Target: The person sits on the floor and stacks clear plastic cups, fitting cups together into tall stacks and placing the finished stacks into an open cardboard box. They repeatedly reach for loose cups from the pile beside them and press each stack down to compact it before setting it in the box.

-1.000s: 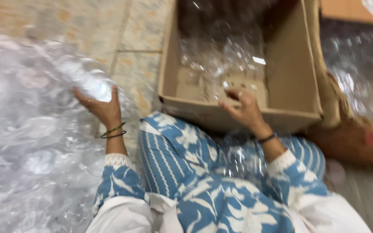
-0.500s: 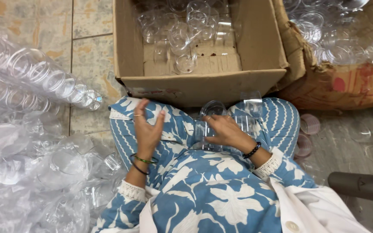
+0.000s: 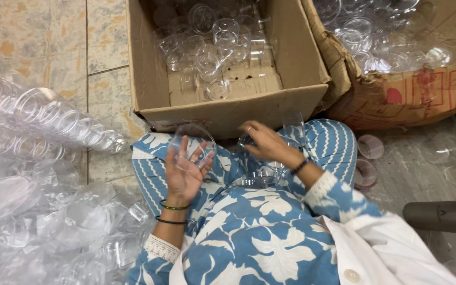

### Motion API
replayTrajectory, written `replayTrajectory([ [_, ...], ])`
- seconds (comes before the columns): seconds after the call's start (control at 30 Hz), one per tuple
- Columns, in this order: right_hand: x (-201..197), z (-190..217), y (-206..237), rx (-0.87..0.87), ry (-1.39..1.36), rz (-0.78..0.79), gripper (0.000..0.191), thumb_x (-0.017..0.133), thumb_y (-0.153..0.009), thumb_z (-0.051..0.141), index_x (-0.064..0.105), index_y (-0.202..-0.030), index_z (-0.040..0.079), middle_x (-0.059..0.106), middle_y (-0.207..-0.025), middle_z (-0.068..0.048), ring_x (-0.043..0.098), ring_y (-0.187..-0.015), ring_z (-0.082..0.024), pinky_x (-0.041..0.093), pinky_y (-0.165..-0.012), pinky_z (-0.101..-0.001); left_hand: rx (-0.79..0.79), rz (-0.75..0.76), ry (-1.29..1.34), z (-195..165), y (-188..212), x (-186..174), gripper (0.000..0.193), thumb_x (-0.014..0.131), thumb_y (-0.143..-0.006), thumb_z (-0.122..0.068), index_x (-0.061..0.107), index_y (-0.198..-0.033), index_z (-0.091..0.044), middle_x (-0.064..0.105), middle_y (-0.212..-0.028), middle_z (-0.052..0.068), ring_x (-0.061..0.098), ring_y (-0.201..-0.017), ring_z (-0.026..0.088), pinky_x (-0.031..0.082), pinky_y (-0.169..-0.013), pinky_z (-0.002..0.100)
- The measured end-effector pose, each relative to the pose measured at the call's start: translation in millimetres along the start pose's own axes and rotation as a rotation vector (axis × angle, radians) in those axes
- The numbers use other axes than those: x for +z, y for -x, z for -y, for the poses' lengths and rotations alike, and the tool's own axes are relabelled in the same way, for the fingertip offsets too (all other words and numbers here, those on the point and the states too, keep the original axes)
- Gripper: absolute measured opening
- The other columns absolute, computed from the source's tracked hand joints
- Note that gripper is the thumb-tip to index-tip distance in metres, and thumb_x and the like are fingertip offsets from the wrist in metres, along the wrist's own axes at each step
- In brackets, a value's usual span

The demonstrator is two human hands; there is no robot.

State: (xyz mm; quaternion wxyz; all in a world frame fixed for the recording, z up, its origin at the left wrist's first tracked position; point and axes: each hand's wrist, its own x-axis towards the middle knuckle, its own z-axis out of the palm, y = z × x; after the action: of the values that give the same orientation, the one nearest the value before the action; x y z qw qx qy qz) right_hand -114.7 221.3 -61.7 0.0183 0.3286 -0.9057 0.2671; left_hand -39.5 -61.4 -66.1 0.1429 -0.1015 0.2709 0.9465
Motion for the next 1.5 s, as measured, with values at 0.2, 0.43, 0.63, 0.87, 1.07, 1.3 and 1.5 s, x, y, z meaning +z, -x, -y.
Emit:
replayTrajectory([
  [0.2,33.1,-29.1,-13.3,0.278,0.273,0.468,0.043,0.084,-0.074,0.030,0.074,-0.110,0.010,0.063,-0.129,-0.014,0.056,-0.124,-0.042,0.049,-0.102,-0.0543,0.089,0.069,0.219,-39.1,6.6,-18.5,0.086,0.065,-0.083,-0.074,0.049,-0.147,-0.017,0.046,-0.147,0.025,0.053,-0.133,0.039,0.044,-0.112,0.057],
  [0.43,51.6,-34.9,-5.5,0.273,0.293,0.414,0.065,0.091,-0.062,0.038,0.069,-0.110,0.001,0.060,-0.122,-0.024,0.064,-0.101,-0.046,0.055,-0.090,-0.0507,0.125,-0.002,0.163,-55.3,10.4,-28.5,0.082,0.066,-0.079,-0.074,0.050,-0.144,-0.028,0.048,-0.142,0.020,0.054,-0.126,0.037,0.043,-0.112,0.057],
  [0.63,13.1,-3.7,10.8,0.188,0.380,0.193,0.028,0.080,-0.076,0.023,0.072,-0.099,0.009,0.070,-0.101,-0.012,0.068,-0.097,-0.037,0.055,-0.085,-0.0524,0.073,-0.039,0.168,-45.6,9.4,-29.8,0.082,0.064,-0.080,-0.073,0.050,-0.144,-0.025,0.052,-0.139,0.022,0.055,-0.126,0.038,0.044,-0.111,0.055],
  [0.87,-53.1,46.5,23.8,0.125,-0.186,-0.165,0.024,0.072,-0.092,0.017,0.057,-0.091,-0.001,0.071,-0.094,-0.015,0.069,-0.081,-0.030,0.054,-0.070,-0.0399,-0.047,0.041,0.132,-10.8,2.2,-14.6,0.076,0.054,-0.089,-0.071,0.046,-0.147,-0.023,0.057,-0.134,0.024,0.061,-0.119,0.038,0.049,-0.103,0.050],
  [1.07,-55.2,47.3,30.7,0.407,-0.402,-0.314,0.026,0.076,-0.095,0.010,0.053,-0.097,-0.003,0.068,-0.089,-0.017,0.066,-0.082,-0.024,0.055,-0.072,-0.0327,-0.090,0.217,0.048,4.6,8.4,19.2,0.079,0.049,-0.094,-0.069,0.037,-0.156,-0.022,0.059,-0.135,0.023,0.062,-0.120,0.036,0.049,-0.106,0.051],
  [1.3,-52.4,58.5,24.0,0.271,-1.331,-0.397,0.038,0.063,-0.102,0.008,0.053,-0.137,0.001,0.070,-0.111,-0.012,0.067,-0.090,-0.017,0.059,-0.075,-0.0299,-0.108,0.194,-0.068,12.2,10.6,63.5,0.080,0.043,-0.096,-0.071,0.023,-0.162,-0.031,0.060,-0.129,0.022,0.064,-0.110,0.035,0.051,-0.097,0.049],
  [1.5,-48.0,84.5,21.2,0.183,-0.663,-0.325,0.056,0.064,-0.103,0.023,0.048,-0.153,0.003,0.057,-0.145,-0.018,0.061,-0.127,-0.026,0.052,-0.104,-0.0356,-0.064,0.239,-0.150,24.9,12.8,86.6,0.077,0.037,-0.099,-0.066,0.022,-0.163,-0.025,0.058,-0.131,0.021,0.066,-0.111,0.031,0.055,-0.093,0.041],
])
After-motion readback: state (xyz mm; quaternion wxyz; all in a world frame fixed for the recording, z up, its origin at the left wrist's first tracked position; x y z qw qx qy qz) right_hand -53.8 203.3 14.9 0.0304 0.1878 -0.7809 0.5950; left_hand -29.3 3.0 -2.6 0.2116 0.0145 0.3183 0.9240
